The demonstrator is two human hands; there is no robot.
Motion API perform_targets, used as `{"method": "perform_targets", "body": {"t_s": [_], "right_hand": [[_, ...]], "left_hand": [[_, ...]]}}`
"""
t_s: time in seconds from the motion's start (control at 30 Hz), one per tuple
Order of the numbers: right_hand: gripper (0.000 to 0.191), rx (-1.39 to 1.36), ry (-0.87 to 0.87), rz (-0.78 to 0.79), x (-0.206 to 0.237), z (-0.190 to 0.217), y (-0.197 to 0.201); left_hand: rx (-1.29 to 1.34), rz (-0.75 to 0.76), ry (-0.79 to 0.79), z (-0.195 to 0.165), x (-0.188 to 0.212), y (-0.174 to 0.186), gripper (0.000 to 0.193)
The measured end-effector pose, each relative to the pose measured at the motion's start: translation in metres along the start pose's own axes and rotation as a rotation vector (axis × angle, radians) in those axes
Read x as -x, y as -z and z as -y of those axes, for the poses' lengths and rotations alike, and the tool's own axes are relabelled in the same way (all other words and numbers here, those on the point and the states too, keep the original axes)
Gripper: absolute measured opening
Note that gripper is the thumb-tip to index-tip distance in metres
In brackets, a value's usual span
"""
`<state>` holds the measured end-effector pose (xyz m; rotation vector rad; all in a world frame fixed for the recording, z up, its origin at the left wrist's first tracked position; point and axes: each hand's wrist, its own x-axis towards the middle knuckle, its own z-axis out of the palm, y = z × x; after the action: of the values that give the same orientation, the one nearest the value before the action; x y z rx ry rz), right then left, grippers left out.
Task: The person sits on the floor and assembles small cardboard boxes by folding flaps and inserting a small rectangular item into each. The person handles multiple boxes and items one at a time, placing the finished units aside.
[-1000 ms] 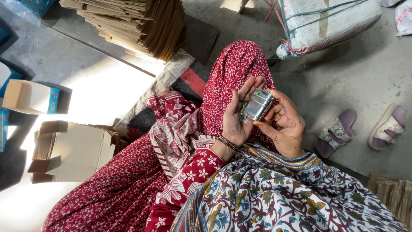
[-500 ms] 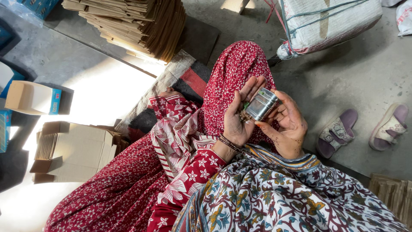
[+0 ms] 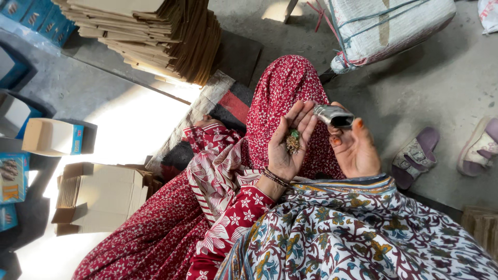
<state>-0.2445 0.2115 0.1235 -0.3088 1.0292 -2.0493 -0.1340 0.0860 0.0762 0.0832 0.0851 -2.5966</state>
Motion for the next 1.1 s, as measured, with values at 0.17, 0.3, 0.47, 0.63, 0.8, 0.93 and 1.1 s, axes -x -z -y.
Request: {"method": "perform_targets", "body": {"t_s": [0.17, 0.3, 0.47, 0.63, 0.8, 0.93, 1.1], "right_hand": [[0.069, -0.222, -0.262, -0.045, -0.006, -0.006, 0.028], [0.062, -0.014, -0.287, -0.040, 0.001, -0.014, 0.039], [0.052, 0.223, -0.328, -0.018, 0.015, -0.013, 0.048], [0.039, 0.424, -0.435, 0.061, 0.020, -0.021, 0.049], [0.038, 0.693, -0.386, 0.187, 0.017, -0.020, 0.048], [0.040, 0.635, -0.354, 0.278, 0.016, -0.013, 0.044], [0.045, 0.632, -0.269, 0.413, 0.015, -0.002, 0.035]], "left_hand": [[-0.010, -0.129, 0.027, -0.015, 0.004, 0.018, 0.033], [0.007, -0.151, 0.157, -0.032, 0.015, 0.027, 0.047], [-0.342, -0.278, 0.334, -0.043, 0.035, 0.031, 0.046], [-0.582, -0.300, 0.650, -0.038, 0.046, 0.045, 0.052], [-0.697, -0.288, 0.805, -0.035, 0.052, 0.057, 0.058], [-0.769, -0.293, 0.830, -0.033, 0.054, 0.059, 0.059], [-0.678, -0.322, 0.761, -0.030, 0.058, 0.065, 0.040]]}}
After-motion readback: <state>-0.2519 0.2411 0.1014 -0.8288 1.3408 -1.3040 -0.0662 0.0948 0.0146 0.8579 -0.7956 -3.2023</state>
